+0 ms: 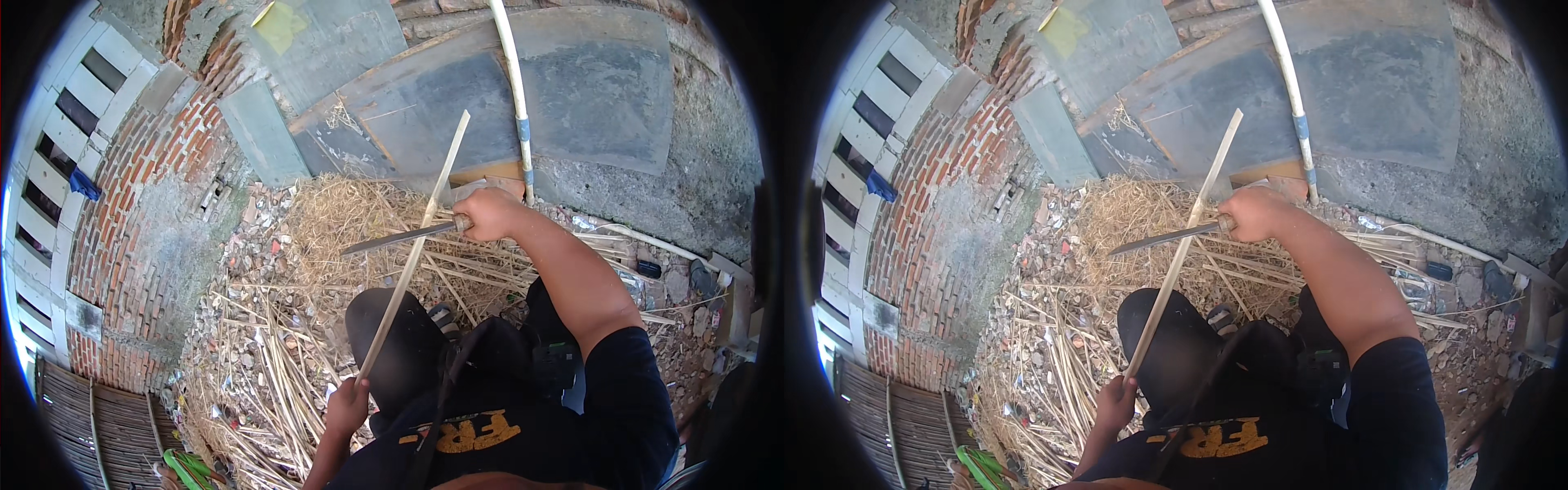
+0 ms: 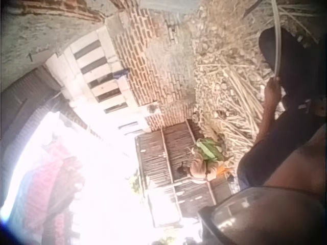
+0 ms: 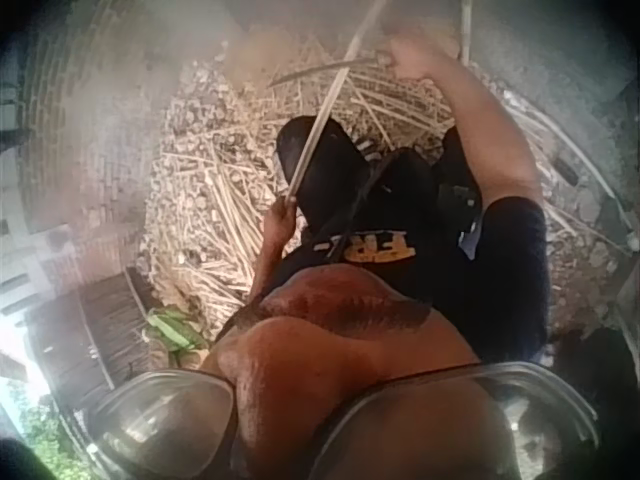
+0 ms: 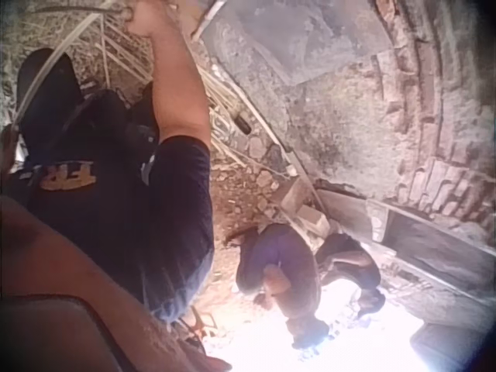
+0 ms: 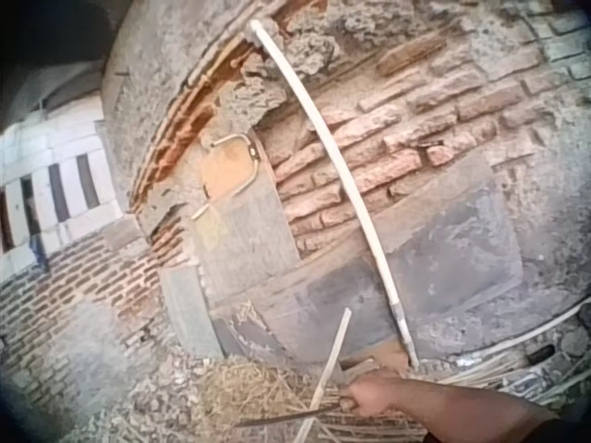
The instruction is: The person strips a long bamboo piece using a knife, holding the bamboo with one hand and pulling the knife along its length with the other.
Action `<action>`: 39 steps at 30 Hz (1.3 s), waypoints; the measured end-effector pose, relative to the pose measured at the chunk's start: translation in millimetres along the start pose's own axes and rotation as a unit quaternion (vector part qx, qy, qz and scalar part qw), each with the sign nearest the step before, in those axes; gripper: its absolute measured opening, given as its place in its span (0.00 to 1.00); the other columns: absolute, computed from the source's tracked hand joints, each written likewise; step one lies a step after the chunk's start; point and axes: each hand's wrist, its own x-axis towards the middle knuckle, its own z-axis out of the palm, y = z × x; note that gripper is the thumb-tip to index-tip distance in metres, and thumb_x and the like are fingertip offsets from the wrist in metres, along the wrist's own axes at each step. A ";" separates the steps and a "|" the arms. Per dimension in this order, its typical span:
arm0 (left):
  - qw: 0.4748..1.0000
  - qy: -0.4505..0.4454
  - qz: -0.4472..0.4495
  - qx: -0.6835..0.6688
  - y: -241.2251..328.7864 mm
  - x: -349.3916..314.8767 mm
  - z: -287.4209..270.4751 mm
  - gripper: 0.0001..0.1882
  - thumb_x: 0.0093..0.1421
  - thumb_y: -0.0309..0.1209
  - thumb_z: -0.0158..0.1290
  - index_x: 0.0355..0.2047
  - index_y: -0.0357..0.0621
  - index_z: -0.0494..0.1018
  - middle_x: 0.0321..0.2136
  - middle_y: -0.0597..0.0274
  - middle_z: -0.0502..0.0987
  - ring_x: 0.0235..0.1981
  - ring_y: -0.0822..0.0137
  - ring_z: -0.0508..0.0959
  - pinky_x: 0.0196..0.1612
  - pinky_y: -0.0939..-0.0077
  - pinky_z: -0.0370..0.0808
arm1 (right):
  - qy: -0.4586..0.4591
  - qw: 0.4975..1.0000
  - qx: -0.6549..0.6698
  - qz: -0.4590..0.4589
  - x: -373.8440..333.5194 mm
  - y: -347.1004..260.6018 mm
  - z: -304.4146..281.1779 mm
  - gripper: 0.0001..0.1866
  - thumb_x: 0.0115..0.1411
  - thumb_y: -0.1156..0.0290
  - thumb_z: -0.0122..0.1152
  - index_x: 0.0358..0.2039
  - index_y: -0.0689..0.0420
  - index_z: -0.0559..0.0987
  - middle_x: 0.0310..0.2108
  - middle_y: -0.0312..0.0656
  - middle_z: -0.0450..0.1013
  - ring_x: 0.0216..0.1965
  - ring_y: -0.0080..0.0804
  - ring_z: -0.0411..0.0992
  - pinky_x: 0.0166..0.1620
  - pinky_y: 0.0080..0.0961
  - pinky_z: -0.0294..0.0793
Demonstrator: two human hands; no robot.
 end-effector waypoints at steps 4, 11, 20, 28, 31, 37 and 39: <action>0.998 0.014 0.018 -0.055 -4.0 -2.2 11.5 0.22 0.68 0.46 0.48 0.36 0.35 0.75 0.23 0.43 0.78 0.30 0.41 0.80 0.35 0.53 0.74 | -0.018 1.000 -0.010 0.000 0.6 -7.3 0.6 0.19 0.49 0.60 0.68 0.43 0.49 0.82 0.27 0.45 0.78 0.35 0.48 0.78 0.39 0.45 0.76; 0.999 -0.029 0.030 0.002 -3.3 3.7 16.0 0.24 0.67 0.48 0.48 0.33 0.33 0.72 0.23 0.38 0.78 0.30 0.39 0.81 0.35 0.49 0.74 | -0.035 0.999 -0.025 0.007 -0.5 -9.8 4.2 0.24 0.48 0.62 0.67 0.49 0.45 0.81 0.27 0.44 0.79 0.35 0.47 0.78 0.39 0.45 0.76; 0.998 -0.017 0.065 -0.019 -19.0 13.0 23.6 0.25 0.66 0.49 0.49 0.30 0.35 0.69 0.22 0.36 0.76 0.30 0.35 0.79 0.33 0.46 0.73 | -0.011 1.000 -0.005 -0.008 0.8 -11.4 7.5 0.25 0.46 0.63 0.68 0.48 0.46 0.81 0.27 0.43 0.79 0.34 0.47 0.79 0.38 0.44 0.77; 0.994 -0.038 0.070 -0.078 -24.1 12.0 21.1 0.27 0.67 0.51 0.49 0.29 0.34 0.70 0.19 0.42 0.75 0.26 0.41 0.80 0.29 0.54 0.73 | 0.036 0.999 0.000 -0.019 -3.7 -18.5 3.8 0.20 0.47 0.63 0.67 0.44 0.47 0.81 0.28 0.43 0.79 0.35 0.47 0.79 0.39 0.46 0.77; 0.991 -0.036 0.068 -0.110 -22.3 8.4 19.5 0.26 0.67 0.50 0.51 0.28 0.35 0.70 0.17 0.46 0.75 0.22 0.48 0.81 0.27 0.58 0.73 | 0.056 0.998 0.003 -0.027 -7.5 -22.5 1.1 0.20 0.46 0.64 0.66 0.43 0.49 0.81 0.28 0.43 0.79 0.35 0.47 0.79 0.39 0.45 0.77; 0.988 -0.033 0.077 -0.127 -20.1 6.3 16.3 0.28 0.67 0.52 0.50 0.27 0.35 0.70 0.16 0.51 0.74 0.18 0.59 0.80 0.23 0.66 0.74 | 0.069 0.997 -0.004 -0.040 -10.4 -22.1 0.2 0.19 0.46 0.66 0.66 0.41 0.51 0.81 0.29 0.44 0.79 0.35 0.48 0.78 0.39 0.45 0.77; 0.988 -0.035 0.078 -0.132 -15.5 5.1 14.2 0.28 0.67 0.52 0.50 0.27 0.35 0.69 0.15 0.51 0.74 0.18 0.59 0.80 0.23 0.66 0.74 | 0.086 0.995 0.000 -0.053 -10.9 -17.8 3.9 0.17 0.44 0.67 0.67 0.38 0.51 0.81 0.28 0.42 0.78 0.33 0.48 0.78 0.36 0.44 0.76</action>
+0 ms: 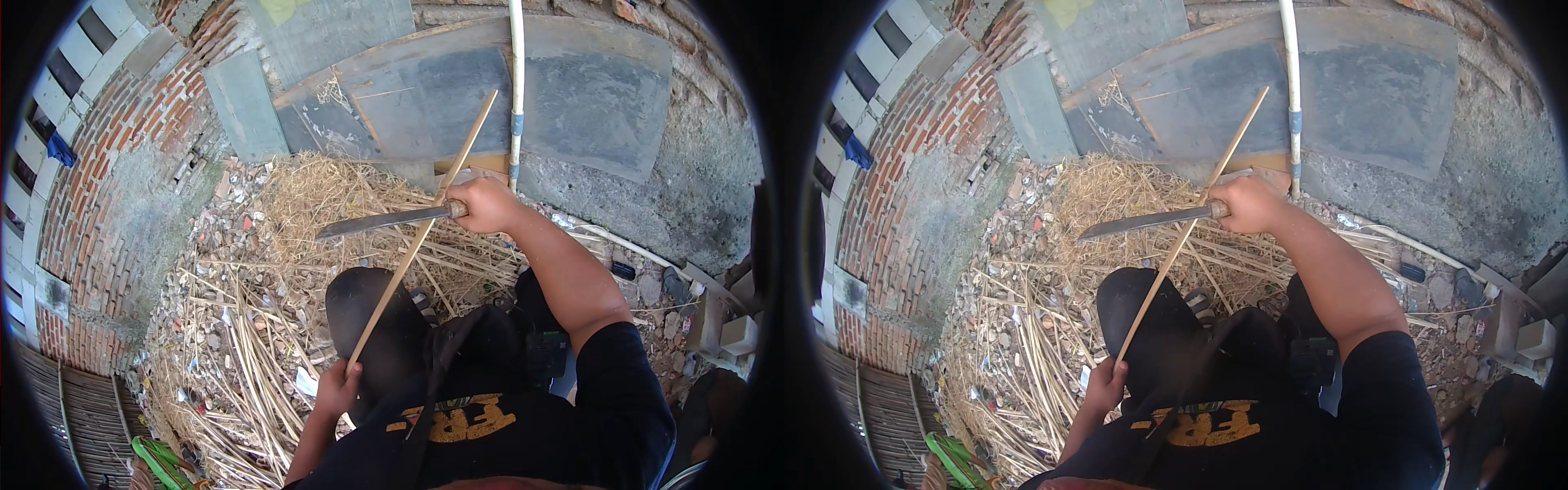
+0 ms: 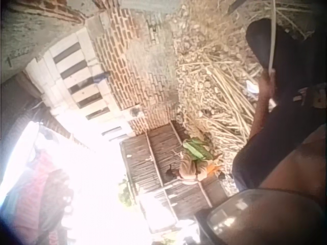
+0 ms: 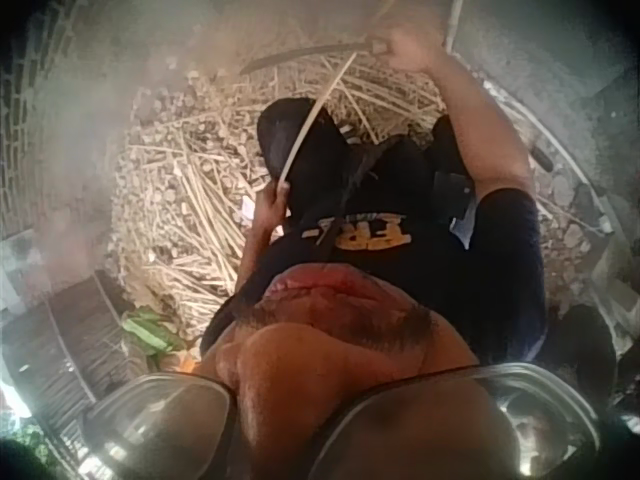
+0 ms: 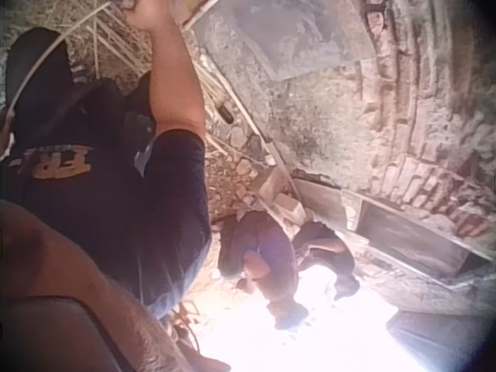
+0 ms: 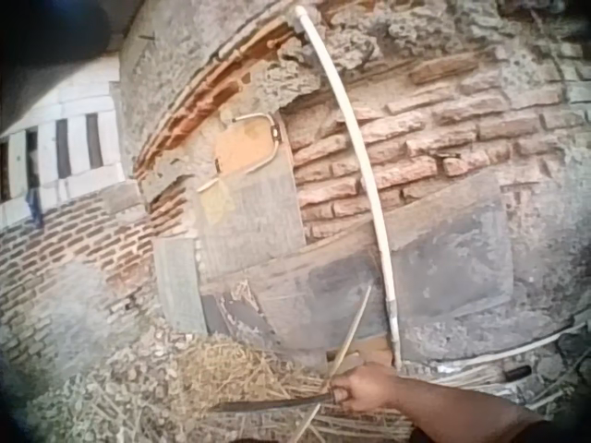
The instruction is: The person strips a long bamboo piece using a knife, holding the bamboo with one hand and pulling the knife along its length with the other.
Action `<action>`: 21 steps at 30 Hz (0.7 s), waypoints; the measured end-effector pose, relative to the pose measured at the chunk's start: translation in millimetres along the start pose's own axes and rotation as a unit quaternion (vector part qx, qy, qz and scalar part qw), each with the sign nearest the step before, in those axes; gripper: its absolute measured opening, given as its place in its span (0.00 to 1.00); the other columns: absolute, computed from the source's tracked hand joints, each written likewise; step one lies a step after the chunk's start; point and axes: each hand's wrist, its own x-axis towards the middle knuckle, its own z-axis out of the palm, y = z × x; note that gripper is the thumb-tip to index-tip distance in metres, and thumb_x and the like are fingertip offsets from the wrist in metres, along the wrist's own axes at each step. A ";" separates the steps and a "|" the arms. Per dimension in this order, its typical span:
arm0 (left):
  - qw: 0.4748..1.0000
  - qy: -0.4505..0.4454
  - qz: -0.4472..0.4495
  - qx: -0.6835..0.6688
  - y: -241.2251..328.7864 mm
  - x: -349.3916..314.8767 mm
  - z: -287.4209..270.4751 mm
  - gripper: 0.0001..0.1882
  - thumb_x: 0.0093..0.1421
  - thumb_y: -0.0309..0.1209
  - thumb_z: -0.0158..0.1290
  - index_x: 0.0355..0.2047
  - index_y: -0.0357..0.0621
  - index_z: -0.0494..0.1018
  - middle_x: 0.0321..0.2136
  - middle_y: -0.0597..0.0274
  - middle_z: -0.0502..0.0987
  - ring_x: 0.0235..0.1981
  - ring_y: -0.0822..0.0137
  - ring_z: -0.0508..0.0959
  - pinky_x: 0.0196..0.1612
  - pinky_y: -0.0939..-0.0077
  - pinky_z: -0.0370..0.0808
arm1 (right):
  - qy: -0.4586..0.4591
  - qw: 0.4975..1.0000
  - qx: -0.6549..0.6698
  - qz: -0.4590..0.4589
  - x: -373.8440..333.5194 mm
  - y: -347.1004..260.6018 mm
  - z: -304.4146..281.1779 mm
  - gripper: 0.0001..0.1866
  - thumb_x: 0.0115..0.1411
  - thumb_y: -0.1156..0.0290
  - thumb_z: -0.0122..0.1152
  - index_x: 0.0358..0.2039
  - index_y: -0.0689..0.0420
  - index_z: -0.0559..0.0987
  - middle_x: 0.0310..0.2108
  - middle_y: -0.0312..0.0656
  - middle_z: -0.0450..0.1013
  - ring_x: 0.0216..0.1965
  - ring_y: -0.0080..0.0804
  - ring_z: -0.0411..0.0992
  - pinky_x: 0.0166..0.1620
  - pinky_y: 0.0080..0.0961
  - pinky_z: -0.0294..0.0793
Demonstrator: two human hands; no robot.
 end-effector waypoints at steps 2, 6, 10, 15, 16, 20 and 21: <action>1.000 0.003 0.001 -0.004 0.2 -0.7 0.0 0.28 0.68 0.53 0.50 0.27 0.35 0.69 0.15 0.51 0.74 0.18 0.59 0.80 0.23 0.65 0.74 | 0.004 1.000 -0.003 -0.005 0.0 -0.5 -0.5 0.17 0.45 0.67 0.67 0.38 0.50 0.81 0.28 0.42 0.78 0.32 0.48 0.78 0.36 0.44 0.76; 0.999 0.025 0.030 0.015 -16.2 -0.9 3.9 0.29 0.67 0.53 0.50 0.26 0.36 0.68 0.15 0.50 0.73 0.17 0.58 0.79 0.22 0.64 0.73 | 0.002 1.000 -0.003 -0.009 2.7 -9.2 -7.3 0.17 0.45 0.67 0.67 0.38 0.50 0.81 0.28 0.42 0.79 0.32 0.48 0.77 0.37 0.45 0.75; 0.999 0.026 0.038 0.021 -16.1 1.0 6.0 0.30 0.67 0.54 0.49 0.25 0.36 0.68 0.15 0.48 0.72 0.18 0.52 0.79 0.24 0.61 0.72 | 0.006 1.000 -0.013 -0.010 2.1 -9.9 -8.2 0.18 0.45 0.66 0.67 0.40 0.50 0.81 0.28 0.43 0.78 0.34 0.48 0.77 0.38 0.45 0.76; 0.999 0.020 0.035 0.029 -18.2 4.8 6.6 0.31 0.68 0.56 0.46 0.26 0.35 0.68 0.17 0.43 0.73 0.22 0.44 0.78 0.26 0.56 0.71 | -0.026 0.999 -0.018 0.010 3.6 -14.8 -15.3 0.19 0.46 0.66 0.67 0.41 0.52 0.81 0.29 0.44 0.78 0.36 0.49 0.78 0.41 0.44 0.77; 0.999 0.019 0.033 0.029 -18.2 3.5 6.4 0.31 0.68 0.56 0.46 0.26 0.35 0.68 0.17 0.43 0.73 0.22 0.44 0.78 0.26 0.56 0.71 | -0.021 1.000 -0.022 0.008 2.8 -15.4 -14.2 0.18 0.45 0.67 0.66 0.40 0.51 0.81 0.29 0.44 0.78 0.35 0.49 0.78 0.40 0.46 0.76; 1.000 0.013 0.019 0.021 -22.9 4.0 4.0 0.28 0.68 0.53 0.46 0.29 0.35 0.69 0.21 0.39 0.74 0.28 0.38 0.78 0.31 0.53 0.72 | -0.043 0.997 -0.067 0.012 6.7 -27.7 -10.7 0.16 0.44 0.69 0.64 0.38 0.51 0.80 0.28 0.43 0.78 0.34 0.49 0.78 0.37 0.48 0.75; 1.000 0.003 0.019 0.015 -22.5 5.8 2.9 0.27 0.69 0.51 0.46 0.29 0.35 0.69 0.22 0.38 0.74 0.28 0.37 0.77 0.32 0.54 0.72 | -0.060 0.994 -0.087 0.018 7.1 -32.2 -10.7 0.16 0.44 0.70 0.64 0.37 0.51 0.79 0.27 0.43 0.78 0.34 0.49 0.78 0.37 0.48 0.75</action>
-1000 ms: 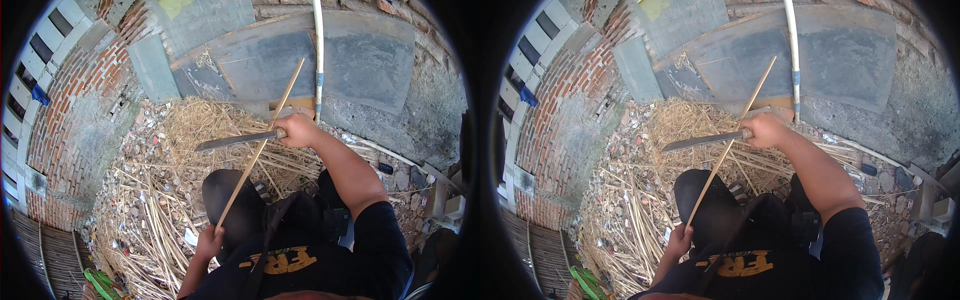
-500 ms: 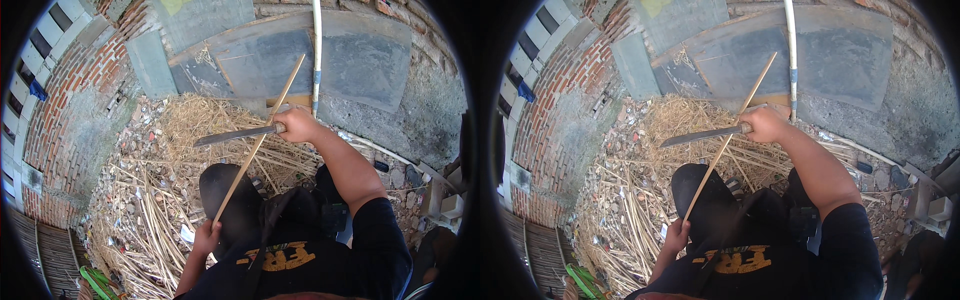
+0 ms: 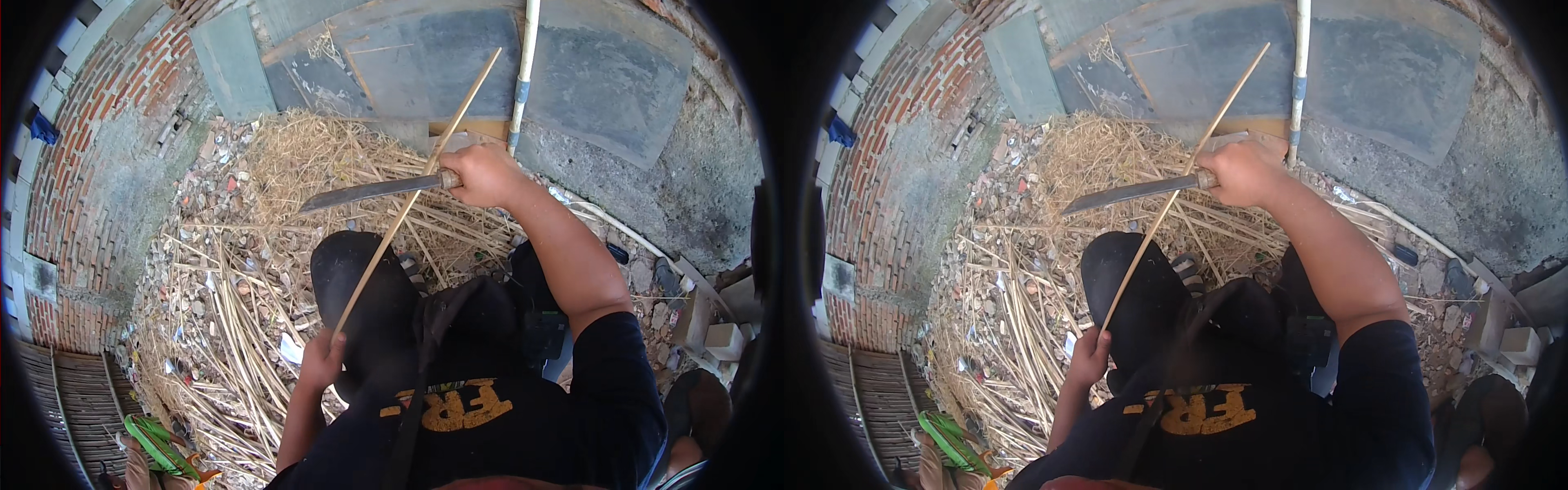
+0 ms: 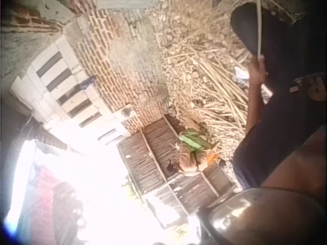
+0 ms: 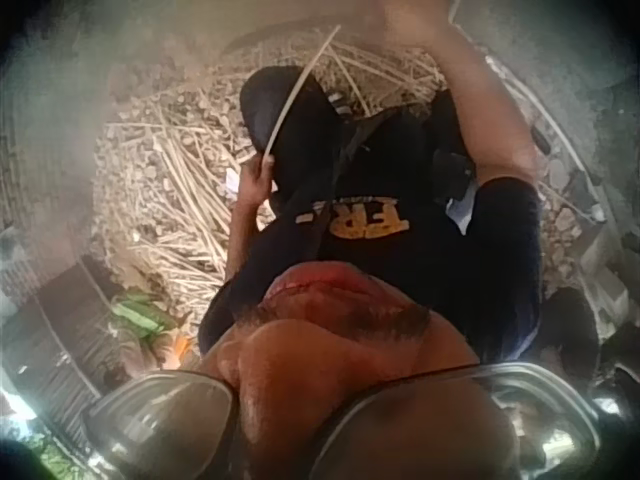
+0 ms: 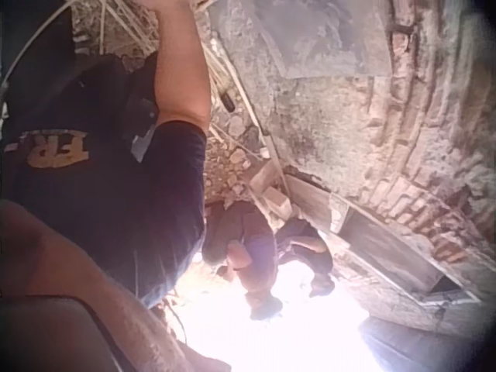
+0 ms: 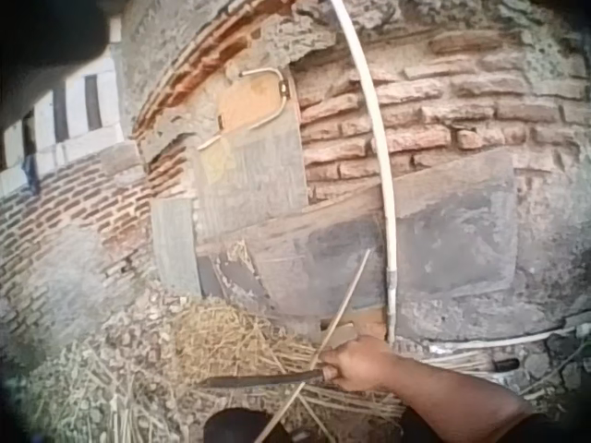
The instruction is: The person strips a long bamboo piece using a knife, holding the bamboo with one hand and pulling the knife along its length with the other.
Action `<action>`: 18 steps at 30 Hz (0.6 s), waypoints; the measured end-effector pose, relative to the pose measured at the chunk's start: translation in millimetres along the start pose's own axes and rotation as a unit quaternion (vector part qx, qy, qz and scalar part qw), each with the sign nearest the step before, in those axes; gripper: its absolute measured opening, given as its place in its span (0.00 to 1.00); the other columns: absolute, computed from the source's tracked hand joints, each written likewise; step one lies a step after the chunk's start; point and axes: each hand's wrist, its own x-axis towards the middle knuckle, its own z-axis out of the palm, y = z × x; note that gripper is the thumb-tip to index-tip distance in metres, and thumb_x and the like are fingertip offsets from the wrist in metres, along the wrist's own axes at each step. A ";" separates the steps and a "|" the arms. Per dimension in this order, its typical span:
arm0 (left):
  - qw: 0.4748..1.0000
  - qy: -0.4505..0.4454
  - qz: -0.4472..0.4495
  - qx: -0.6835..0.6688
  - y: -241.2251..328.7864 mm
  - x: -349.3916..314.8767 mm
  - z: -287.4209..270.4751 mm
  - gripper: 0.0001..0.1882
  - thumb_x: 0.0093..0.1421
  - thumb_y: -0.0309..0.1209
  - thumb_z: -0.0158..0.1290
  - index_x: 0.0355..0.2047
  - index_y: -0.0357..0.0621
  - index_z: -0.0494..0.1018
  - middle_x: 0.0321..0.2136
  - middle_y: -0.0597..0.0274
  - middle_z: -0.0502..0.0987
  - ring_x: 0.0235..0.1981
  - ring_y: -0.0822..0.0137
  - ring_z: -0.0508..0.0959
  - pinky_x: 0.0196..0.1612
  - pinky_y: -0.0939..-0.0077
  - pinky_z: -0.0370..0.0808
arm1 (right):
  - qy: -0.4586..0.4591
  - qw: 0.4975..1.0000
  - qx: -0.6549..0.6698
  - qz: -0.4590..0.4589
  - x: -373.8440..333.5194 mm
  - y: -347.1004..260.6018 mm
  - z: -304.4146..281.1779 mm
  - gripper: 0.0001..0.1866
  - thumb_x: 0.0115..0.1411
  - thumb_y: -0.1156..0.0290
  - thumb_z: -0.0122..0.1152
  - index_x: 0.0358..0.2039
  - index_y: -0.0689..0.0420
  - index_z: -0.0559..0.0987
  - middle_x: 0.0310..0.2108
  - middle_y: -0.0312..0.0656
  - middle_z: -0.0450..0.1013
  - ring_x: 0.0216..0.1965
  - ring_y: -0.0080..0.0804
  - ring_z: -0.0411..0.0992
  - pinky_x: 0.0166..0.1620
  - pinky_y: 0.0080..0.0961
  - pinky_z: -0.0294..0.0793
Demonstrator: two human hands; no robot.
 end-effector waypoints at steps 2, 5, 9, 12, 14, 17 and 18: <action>1.000 -0.008 -0.007 -0.016 1.9 4.2 1.2 0.23 0.68 0.46 0.48 0.29 0.35 0.69 0.21 0.39 0.73 0.25 0.40 0.76 0.30 0.56 0.71 | -0.046 0.999 -0.009 0.013 -1.1 -4.2 -5.2 0.16 0.46 0.68 0.65 0.38 0.51 0.80 0.29 0.45 0.79 0.35 0.48 0.78 0.40 0.45 0.77; 1.000 0.007 -0.015 -0.022 6.6 7.5 7.5 0.21 0.68 0.43 0.49 0.27 0.35 0.68 0.19 0.41 0.72 0.23 0.44 0.75 0.29 0.57 0.70 | -0.066 0.997 0.001 0.032 3.6 12.8 7.6 0.15 0.47 0.67 0.65 0.38 0.51 0.80 0.30 0.46 0.79 0.36 0.48 0.79 0.42 0.45 0.77; 0.999 0.038 -0.020 -0.021 4.8 9.3 12.7 0.20 0.68 0.40 0.50 0.25 0.35 0.66 0.17 0.43 0.70 0.20 0.50 0.72 0.27 0.59 0.69 | -0.036 0.998 0.039 0.045 20.2 28.1 21.4 0.14 0.47 0.67 0.64 0.37 0.52 0.79 0.30 0.46 0.79 0.36 0.49 0.79 0.41 0.46 0.77; 0.998 0.024 -0.034 -0.051 3.8 8.5 7.2 0.24 0.68 0.46 0.50 0.24 0.36 0.66 0.16 0.50 0.68 0.19 0.64 0.69 0.25 0.63 0.67 | -0.055 0.997 0.021 0.046 22.2 16.1 21.4 0.13 0.49 0.67 0.63 0.37 0.52 0.79 0.31 0.45 0.79 0.37 0.49 0.78 0.40 0.45 0.77; 0.998 0.013 -0.028 -0.051 2.8 9.5 5.9 0.28 0.69 0.50 0.49 0.24 0.37 0.65 0.15 0.54 0.67 0.20 0.69 0.68 0.24 0.66 0.66 | -0.072 0.997 0.011 0.031 16.5 5.7 17.8 0.13 0.49 0.68 0.63 0.37 0.52 0.79 0.31 0.44 0.79 0.37 0.48 0.78 0.39 0.45 0.77; 0.997 -0.007 -0.035 -0.061 5.7 14.1 2.0 0.28 0.69 0.51 0.49 0.24 0.37 0.66 0.14 0.56 0.67 0.19 0.69 0.68 0.24 0.67 0.66 | -0.100 0.995 0.013 -0.004 14.5 -8.4 16.5 0.13 0.49 0.69 0.63 0.38 0.53 0.79 0.29 0.46 0.78 0.35 0.49 0.78 0.38 0.46 0.77; 0.997 -0.009 -0.026 -0.073 0.2 11.0 4.7 0.28 0.69 0.52 0.48 0.24 0.37 0.66 0.14 0.57 0.67 0.19 0.69 0.69 0.23 0.68 0.67 | -0.100 0.994 0.032 -0.004 14.1 -7.3 19.6 0.13 0.48 0.70 0.63 0.37 0.54 0.79 0.27 0.48 0.78 0.34 0.50 0.78 0.38 0.46 0.76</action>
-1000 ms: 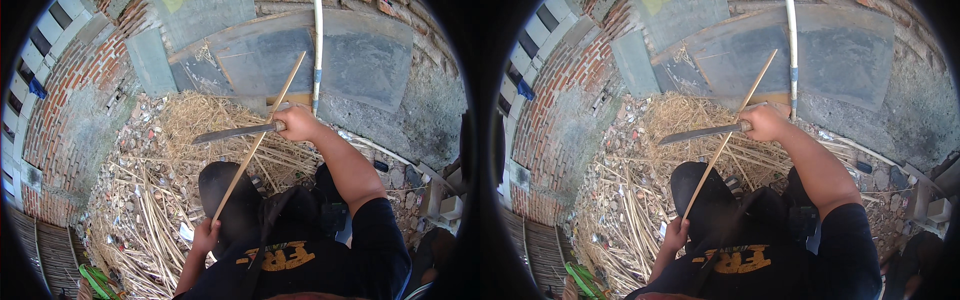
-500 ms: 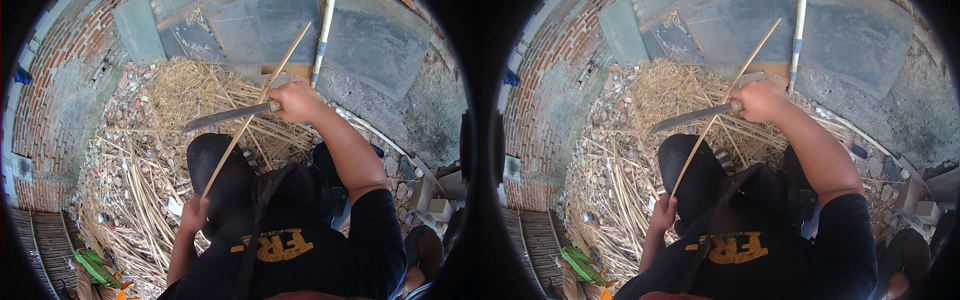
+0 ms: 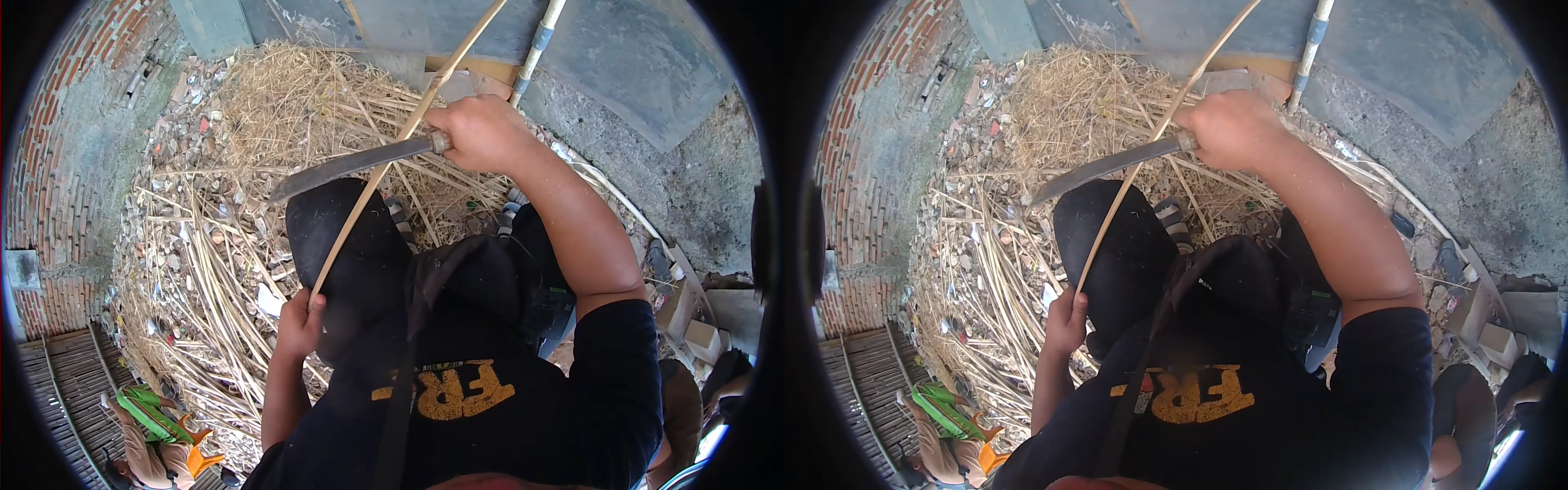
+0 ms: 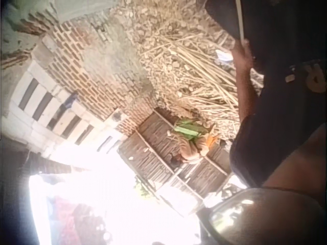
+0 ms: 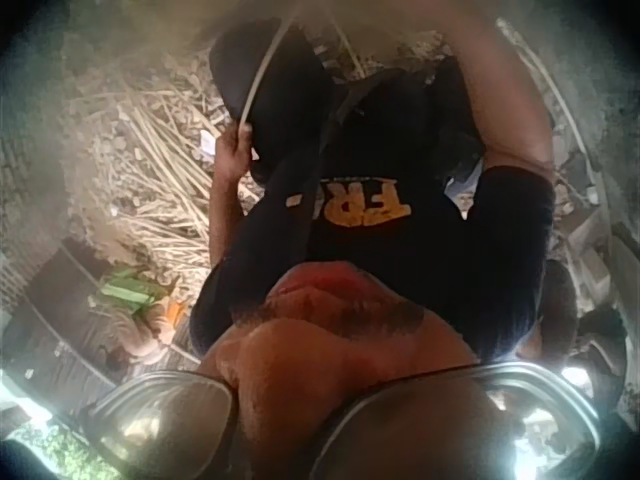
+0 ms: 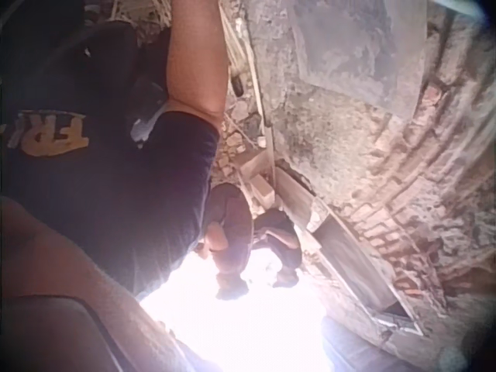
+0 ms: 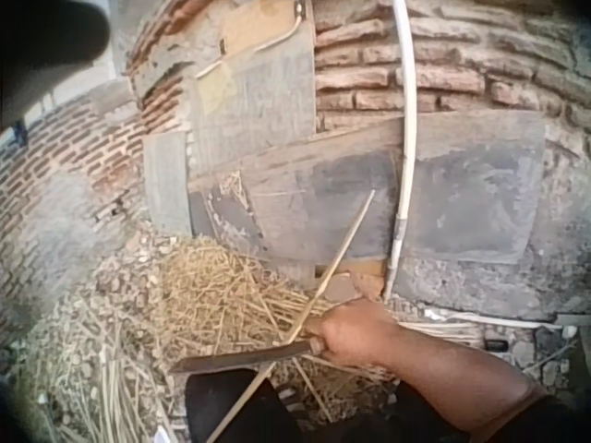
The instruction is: The person strips a long bamboo piece using a knife, holding the bamboo with one hand and pulling the knife along its length with the other.
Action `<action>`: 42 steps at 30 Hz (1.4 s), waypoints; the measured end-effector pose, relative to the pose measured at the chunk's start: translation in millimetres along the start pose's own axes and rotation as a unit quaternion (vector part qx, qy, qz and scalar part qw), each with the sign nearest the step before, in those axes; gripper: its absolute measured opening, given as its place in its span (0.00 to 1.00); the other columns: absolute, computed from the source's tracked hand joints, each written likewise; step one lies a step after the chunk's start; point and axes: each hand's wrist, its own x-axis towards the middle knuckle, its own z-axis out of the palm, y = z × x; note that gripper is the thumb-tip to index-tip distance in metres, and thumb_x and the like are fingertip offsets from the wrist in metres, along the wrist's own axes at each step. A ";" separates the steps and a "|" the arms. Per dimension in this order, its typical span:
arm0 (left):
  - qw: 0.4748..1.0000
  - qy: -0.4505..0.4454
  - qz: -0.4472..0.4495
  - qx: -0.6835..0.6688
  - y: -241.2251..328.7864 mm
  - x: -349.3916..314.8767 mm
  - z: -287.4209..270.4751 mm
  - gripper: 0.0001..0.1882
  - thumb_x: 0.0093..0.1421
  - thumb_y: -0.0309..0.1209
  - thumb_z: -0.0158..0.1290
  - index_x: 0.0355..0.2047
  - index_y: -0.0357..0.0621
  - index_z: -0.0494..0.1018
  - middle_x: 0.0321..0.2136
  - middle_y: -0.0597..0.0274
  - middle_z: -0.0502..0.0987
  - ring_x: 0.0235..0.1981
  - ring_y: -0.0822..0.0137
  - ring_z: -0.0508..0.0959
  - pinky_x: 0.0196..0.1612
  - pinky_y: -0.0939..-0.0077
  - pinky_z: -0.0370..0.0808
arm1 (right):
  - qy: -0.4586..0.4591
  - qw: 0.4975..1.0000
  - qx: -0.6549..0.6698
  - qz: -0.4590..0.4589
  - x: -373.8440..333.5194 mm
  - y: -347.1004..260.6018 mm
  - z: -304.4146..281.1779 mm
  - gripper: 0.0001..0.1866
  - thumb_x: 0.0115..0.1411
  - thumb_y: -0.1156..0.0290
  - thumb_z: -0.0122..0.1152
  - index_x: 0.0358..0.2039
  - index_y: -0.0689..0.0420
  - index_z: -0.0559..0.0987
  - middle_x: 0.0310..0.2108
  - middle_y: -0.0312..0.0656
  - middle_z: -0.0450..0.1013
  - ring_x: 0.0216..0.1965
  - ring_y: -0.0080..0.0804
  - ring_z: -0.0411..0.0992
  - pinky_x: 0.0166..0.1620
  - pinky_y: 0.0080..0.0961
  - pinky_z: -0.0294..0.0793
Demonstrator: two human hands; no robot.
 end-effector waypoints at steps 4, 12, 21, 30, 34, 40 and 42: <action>1.000 -0.010 -0.022 -0.014 14.1 5.0 -0.4 0.28 0.70 0.51 0.47 0.25 0.36 0.66 0.15 0.57 0.67 0.19 0.68 0.69 0.24 0.68 0.67 | 0.023 0.996 0.085 0.024 14.3 27.8 18.7 0.12 0.48 0.71 0.63 0.36 0.55 0.79 0.25 0.50 0.77 0.32 0.52 0.77 0.37 0.46 0.76; 1.000 -0.006 -0.011 0.009 2.0 1.5 -4.0 0.29 0.70 0.51 0.46 0.24 0.35 0.66 0.15 0.55 0.67 0.19 0.66 0.68 0.24 0.65 0.66 | -0.015 1.000 0.014 0.019 10.5 -4.2 7.5 0.14 0.49 0.68 0.63 0.38 0.52 0.80 0.29 0.48 0.78 0.36 0.52 0.78 0.41 0.46 0.77; 0.999 -0.018 -0.031 0.008 12.7 4.9 -9.1 0.29 0.71 0.51 0.45 0.25 0.35 0.67 0.14 0.58 0.66 0.20 0.70 0.66 0.25 0.67 0.66 | 0.108 0.990 0.073 0.059 13.0 43.7 13.4 0.15 0.49 0.67 0.65 0.39 0.54 0.81 0.30 0.49 0.79 0.35 0.51 0.78 0.42 0.44 0.77; 1.000 -0.014 -0.011 -0.011 4.6 5.8 -4.7 0.28 0.71 0.50 0.45 0.26 0.35 0.68 0.17 0.61 0.67 0.24 0.72 0.67 0.28 0.69 0.67 | 0.002 0.999 0.042 -0.008 6.6 10.3 4.5 0.08 0.47 0.71 0.63 0.31 0.52 0.78 0.25 0.45 0.77 0.33 0.46 0.78 0.38 0.43 0.76; 0.999 -0.007 -0.036 -0.017 9.7 5.3 -2.4 0.28 0.71 0.51 0.44 0.27 0.35 0.69 0.17 0.61 0.68 0.23 0.72 0.67 0.28 0.70 0.67 | 0.054 0.993 0.099 0.030 18.7 51.7 30.8 0.08 0.49 0.70 0.65 0.32 0.54 0.80 0.27 0.48 0.78 0.33 0.48 0.78 0.38 0.42 0.76; 0.996 -0.027 -0.068 -0.052 13.6 3.7 -7.4 0.28 0.72 0.52 0.41 0.27 0.37 0.68 0.19 0.67 0.67 0.24 0.74 0.66 0.28 0.72 0.66 | 0.028 0.994 0.095 0.036 13.0 18.3 15.0 0.13 0.51 0.67 0.66 0.37 0.54 0.80 0.27 0.49 0.78 0.33 0.50 0.78 0.38 0.44 0.76; 0.995 -0.038 -0.076 -0.053 17.3 2.5 -6.5 0.28 0.72 0.51 0.41 0.27 0.37 0.69 0.19 0.65 0.68 0.25 0.73 0.67 0.29 0.71 0.67 | -0.017 0.999 0.039 0.008 9.1 2.4 9.9 0.11 0.50 0.67 0.64 0.35 0.53 0.79 0.28 0.48 0.78 0.35 0.50 0.78 0.40 0.45 0.77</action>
